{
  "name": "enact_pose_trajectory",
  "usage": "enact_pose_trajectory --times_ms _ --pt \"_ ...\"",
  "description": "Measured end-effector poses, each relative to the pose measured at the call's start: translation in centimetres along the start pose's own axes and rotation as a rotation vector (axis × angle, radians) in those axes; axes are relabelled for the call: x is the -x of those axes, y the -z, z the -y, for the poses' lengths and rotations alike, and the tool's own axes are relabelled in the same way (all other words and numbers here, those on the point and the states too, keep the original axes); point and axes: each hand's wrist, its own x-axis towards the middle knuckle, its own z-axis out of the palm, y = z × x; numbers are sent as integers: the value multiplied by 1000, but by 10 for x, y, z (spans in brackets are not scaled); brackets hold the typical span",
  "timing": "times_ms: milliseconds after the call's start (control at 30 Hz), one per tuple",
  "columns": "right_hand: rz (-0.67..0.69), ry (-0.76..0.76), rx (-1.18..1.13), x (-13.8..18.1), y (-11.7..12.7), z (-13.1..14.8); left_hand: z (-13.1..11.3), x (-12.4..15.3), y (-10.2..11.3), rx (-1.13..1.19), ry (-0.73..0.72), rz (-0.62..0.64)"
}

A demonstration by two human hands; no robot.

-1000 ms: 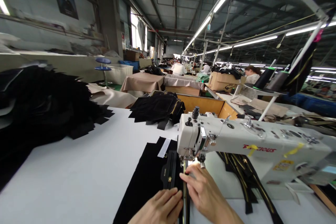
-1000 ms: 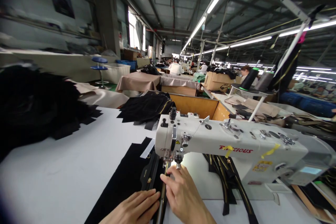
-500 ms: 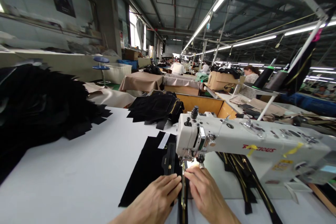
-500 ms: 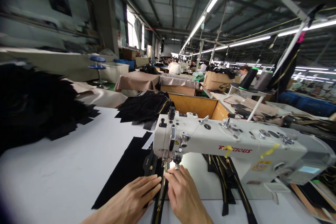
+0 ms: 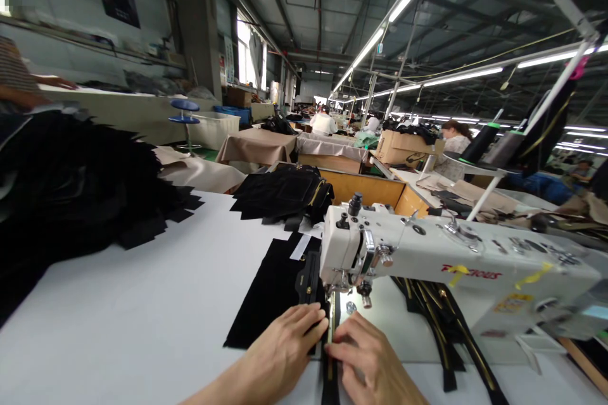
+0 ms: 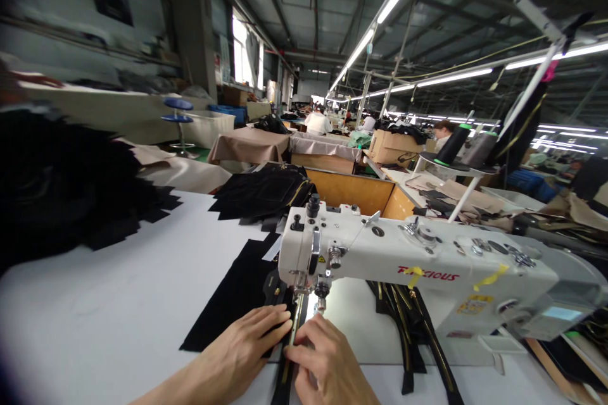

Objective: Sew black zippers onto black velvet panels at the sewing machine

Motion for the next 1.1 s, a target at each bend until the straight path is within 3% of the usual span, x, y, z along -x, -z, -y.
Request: enact_pose_trajectory --times_ms 400,600,1100 --pt "10 -90 -104 -2 -3 -5 14 -12 -10 37 10 35" --pt "15 -113 -122 0 -5 -6 13 -12 -10 115 57 -41" --pt "21 -119 -138 1 -4 -10 19 -9 -22 146 -20 -107"
